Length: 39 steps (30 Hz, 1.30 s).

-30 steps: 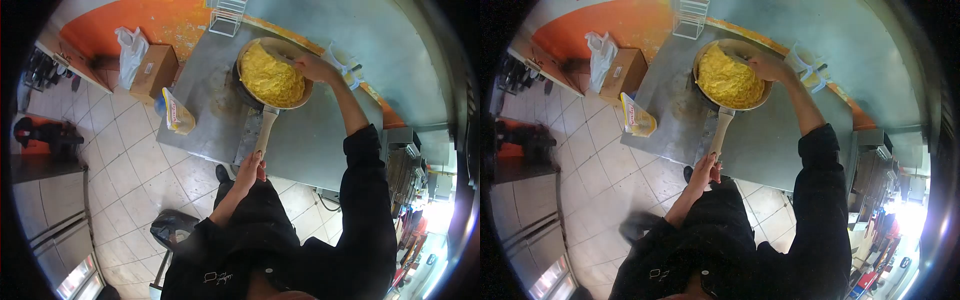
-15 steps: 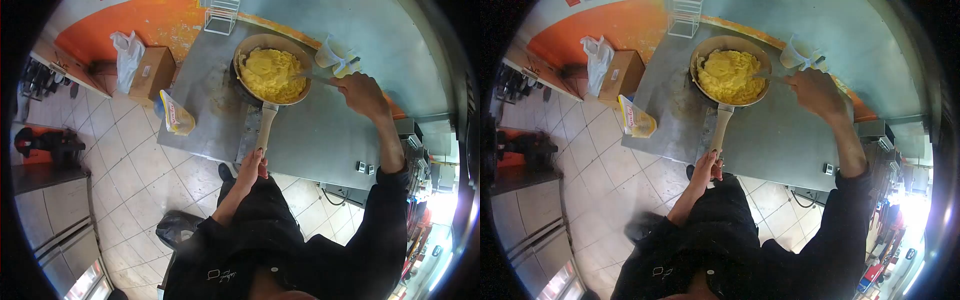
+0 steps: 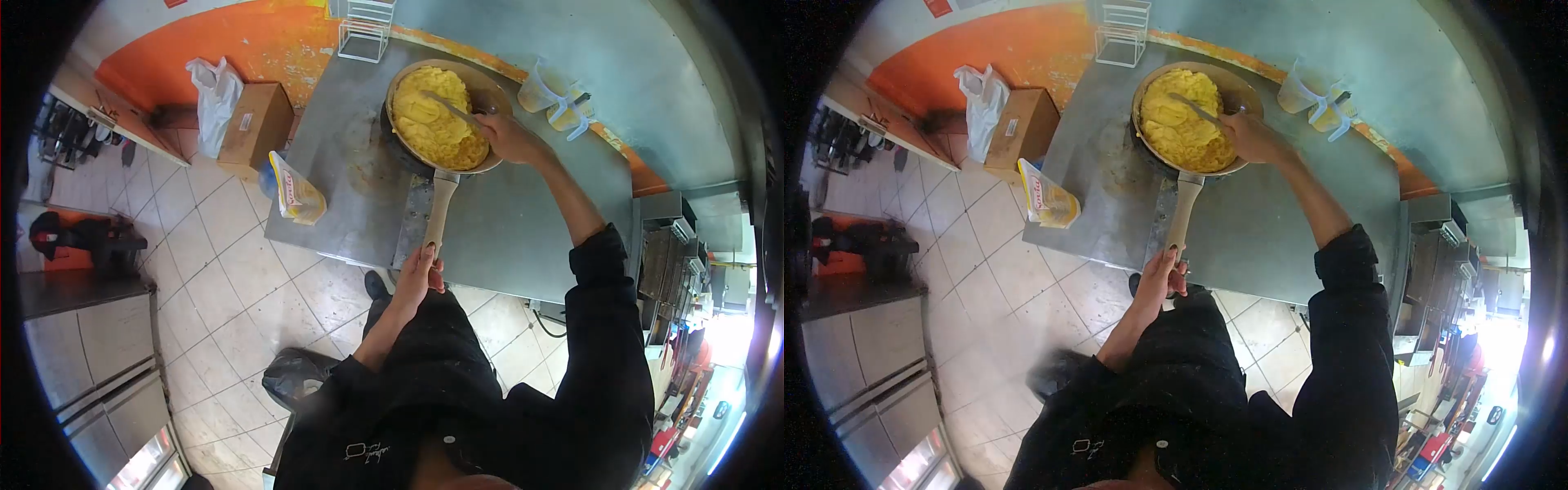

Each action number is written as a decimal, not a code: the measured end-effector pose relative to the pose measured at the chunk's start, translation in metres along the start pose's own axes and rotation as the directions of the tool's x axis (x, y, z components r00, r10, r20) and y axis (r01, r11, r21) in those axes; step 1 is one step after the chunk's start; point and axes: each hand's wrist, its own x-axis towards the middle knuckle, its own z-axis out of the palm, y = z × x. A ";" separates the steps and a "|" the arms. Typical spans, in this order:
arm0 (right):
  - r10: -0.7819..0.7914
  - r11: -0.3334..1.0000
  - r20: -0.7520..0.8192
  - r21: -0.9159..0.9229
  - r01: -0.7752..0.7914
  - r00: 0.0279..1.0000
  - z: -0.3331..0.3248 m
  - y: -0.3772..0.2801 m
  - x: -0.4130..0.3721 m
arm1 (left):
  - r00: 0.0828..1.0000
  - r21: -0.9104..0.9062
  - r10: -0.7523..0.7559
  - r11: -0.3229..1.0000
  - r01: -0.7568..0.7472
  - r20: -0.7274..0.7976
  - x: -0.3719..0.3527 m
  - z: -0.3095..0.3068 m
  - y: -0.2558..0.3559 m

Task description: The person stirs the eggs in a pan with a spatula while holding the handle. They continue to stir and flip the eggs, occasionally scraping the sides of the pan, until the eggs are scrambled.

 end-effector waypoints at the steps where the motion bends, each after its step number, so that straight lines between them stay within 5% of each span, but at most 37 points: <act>1: 0.037 0.999 0.091 0.000 -0.037 0.995 -0.007 -0.017 -0.008 | 1.000 -0.009 -0.005 1.000 0.005 0.005 0.000 0.000 0.000; 5: -0.078 0.984 -0.022 -0.162 0.073 0.997 -0.016 -0.059 -0.064 | 1.000 -0.001 0.006 1.000 -0.006 0.009 -0.001 0.001 0.005; 7: -0.018 0.923 0.044 -0.383 0.034 0.999 -0.023 -0.070 -0.088 | 1.000 0.001 -0.007 1.000 0.007 0.000 -0.002 0.003 0.006; 10: 0.052 0.880 0.022 -0.474 -0.035 0.998 -0.002 -0.048 -0.091 | 1.000 0.007 -0.017 1.000 0.017 0.003 -0.004 0.001 0.009; 13: 0.009 0.906 -0.191 -0.413 -0.089 0.982 0.009 -0.004 -0.059 | 1.000 -0.006 0.000 1.000 0.000 0.017 -0.002 0.002 0.007; 16: 0.135 0.968 -0.182 -0.186 -0.169 0.974 -0.009 -0.005 -0.055 | 1.000 0.006 0.008 1.000 -0.009 0.010 0.000 0.002 0.009; 20: 0.107 0.978 -0.201 -0.158 -0.140 0.974 -0.030 0.004 -0.053 | 1.000 0.034 -0.020 0.999 0.019 0.012 -0.004 0.000 0.007; 22: 0.212 0.969 -0.187 -0.086 -0.231 0.959 -0.036 0.013 -0.027 | 1.000 0.046 -0.021 0.999 0.019 0.024 -0.002 0.000 0.007; 24: -0.148 0.957 -0.168 -0.274 0.098 0.975 -0.005 0.066 0.021 | 1.000 0.043 -0.030 0.999 0.030 0.009 -0.002 -0.002 0.006; 26: 0.130 0.990 -0.043 0.067 -0.127 0.991 0.006 0.042 0.039 | 0.999 0.046 -0.035 0.998 0.034 0.018 -0.003 -0.001 0.008; 27: 0.141 0.988 -0.049 0.076 -0.137 0.989 0.005 0.025 0.034 | 0.999 0.037 -0.031 0.999 0.030 0.024 -0.003 0.001 0.010; 29: 0.085 0.994 0.017 -0.072 -0.084 0.996 0.003 -0.008 0.005 | 0.999 0.051 -0.045 0.998 0.044 0.017 -0.004 0.003 0.012; 31: -0.121 0.991 -0.113 -0.069 0.113 0.986 0.033 0.005 -0.019 | 0.998 0.060 -0.056 0.997 0.056 0.010 -0.006 0.004 0.015; 34: -0.108 0.987 -0.166 -0.139 0.085 0.980 0.025 -0.047 -0.088 | 0.998 0.081 -0.059 0.995 0.059 -0.009 -0.008 0.004 0.018; 37: 0.143 0.952 -0.043 -0.268 -0.150 0.989 0.026 -0.056 -0.109 | 0.999 0.085 -0.049 0.995 0.049 0.005 -0.007 0.001 0.017; 39: 0.148 0.957 -0.215 -0.216 -0.195 0.965 0.038 -0.027 -0.090 | 1.000 0.047 -0.017 0.999 0.016 0.022 -0.005 0.000 0.010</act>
